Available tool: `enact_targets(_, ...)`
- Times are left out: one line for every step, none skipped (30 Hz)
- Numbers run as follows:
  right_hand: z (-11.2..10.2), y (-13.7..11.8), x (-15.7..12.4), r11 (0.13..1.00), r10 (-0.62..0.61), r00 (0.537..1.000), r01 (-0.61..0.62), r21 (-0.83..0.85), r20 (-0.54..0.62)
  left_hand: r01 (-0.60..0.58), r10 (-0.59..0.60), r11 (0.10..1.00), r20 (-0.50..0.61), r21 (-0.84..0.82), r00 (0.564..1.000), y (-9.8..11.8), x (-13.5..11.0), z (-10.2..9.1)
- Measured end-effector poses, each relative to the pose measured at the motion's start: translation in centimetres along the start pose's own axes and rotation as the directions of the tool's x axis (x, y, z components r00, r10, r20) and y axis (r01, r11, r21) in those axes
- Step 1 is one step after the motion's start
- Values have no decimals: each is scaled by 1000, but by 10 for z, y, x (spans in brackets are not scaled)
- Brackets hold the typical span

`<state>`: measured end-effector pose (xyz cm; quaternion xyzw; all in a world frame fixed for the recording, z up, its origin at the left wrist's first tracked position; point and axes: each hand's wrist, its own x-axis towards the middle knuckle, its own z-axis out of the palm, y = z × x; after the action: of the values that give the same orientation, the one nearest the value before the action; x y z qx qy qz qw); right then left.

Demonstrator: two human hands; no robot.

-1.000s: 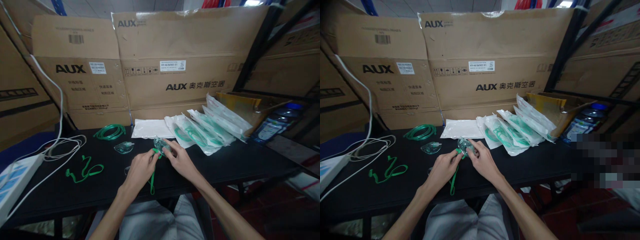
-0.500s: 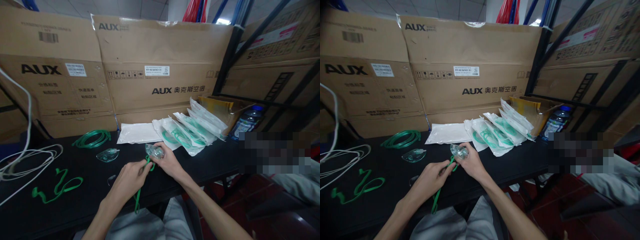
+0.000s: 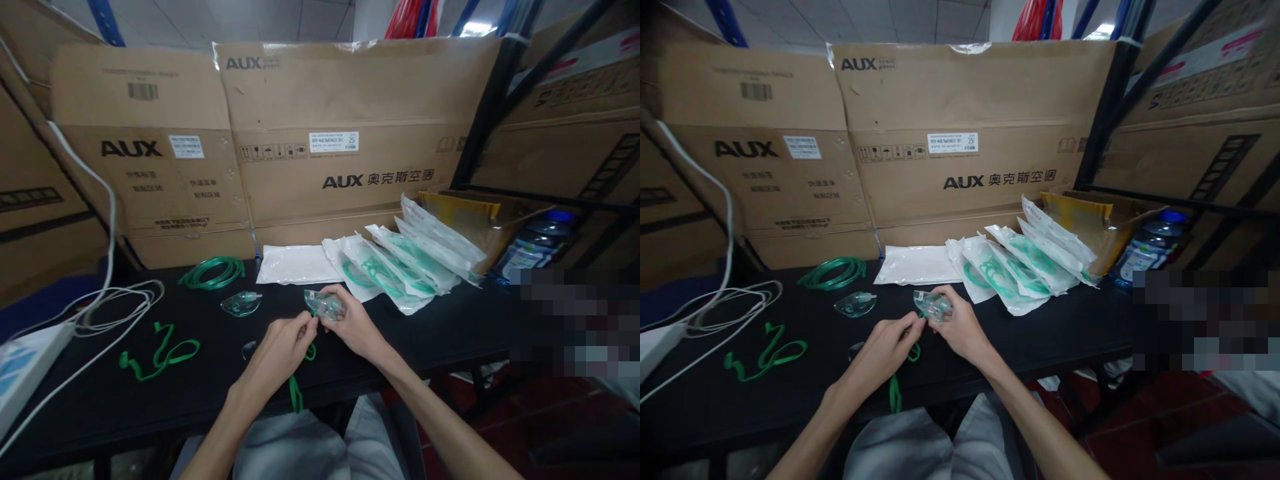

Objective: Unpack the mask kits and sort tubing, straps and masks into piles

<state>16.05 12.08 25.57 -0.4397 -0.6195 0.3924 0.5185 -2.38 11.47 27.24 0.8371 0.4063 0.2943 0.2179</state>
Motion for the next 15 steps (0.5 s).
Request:
enact_targets(0, 2, 0, 999, -3, 1000, 2, -36, -19, -3, 3, 1000, -9, -4, 1000, 1, -1, 0)
enact_targets(-1, 3, 0, 997, -8, 999, 4, -77, -48, -5, 5, 1000, -15, -12, 1000, 3, -2, 0)
enact_targets(-1, 4, 0, 993, -15, 996, 5, -121, -87, -7, 6, 1000, -19, -18, 1000, 6, -3, 1)
enact_targets(-2, 5, 0, 986, -25, 991, 2, -165, -135, -10, 10, 1000, -19, -20, 1000, 9, -5, 1)
enact_targets(-3, 6, 0, 978, -36, 982, -4, -208, -185, -12, 12, 1000, -16, -20, 1000, 13, -7, 2)
enact_targets(-4, 7, 1, 969, -47, 972, -12, -245, -232, -15, 15, 1000, -12, -19, 1000, 18, -9, 3)
enact_targets(-5, 7, 1, 960, -59, 960, -20, -278, -273, -19, 19, 1000, -8, -19, 1000, 24, -12, 2)
enact_targets(-6, 8, 1, 953, -70, 950, -27, -303, -305, -25, 25, 999, -11, -21, 1000, 32, -16, 0)
enact_targets(-6, 8, 1, 946, -81, 941, -31, -323, -329, -32, 31, 999, -23, -23, 999, 39, -19, -5)
enact_targets(-6, 9, 1, 941, -91, 934, -33, -338, -346, -40, 39, 999, -44, -19, 998, 47, -22, -12)
enact_targets(-6, 9, 1, 936, -101, 929, -31, -349, -355, -46, 46, 999, -71, -3, 996, 54, -23, -23)
enact_targets(-6, 9, 1, 933, -110, 927, -27, -358, -359, -50, 53, 998, -105, 31, 993, 60, -23, -37)
enact_targets(-5, 8, 1, 931, -118, 927, -21, -364, -356, -53, 64, 995, -143, 80, 988, 63, -19, -54)
enact_targets(-4, 8, 1, 930, -125, 929, -13, -367, -349, -35, 63, 988, -193, 148, 979, 64, -13, -72)
enact_targets(-3, 8, 2, 930, -131, 931, -4, -368, -340, -13, 74, 974, -261, 227, 962, 60, -3, -92)
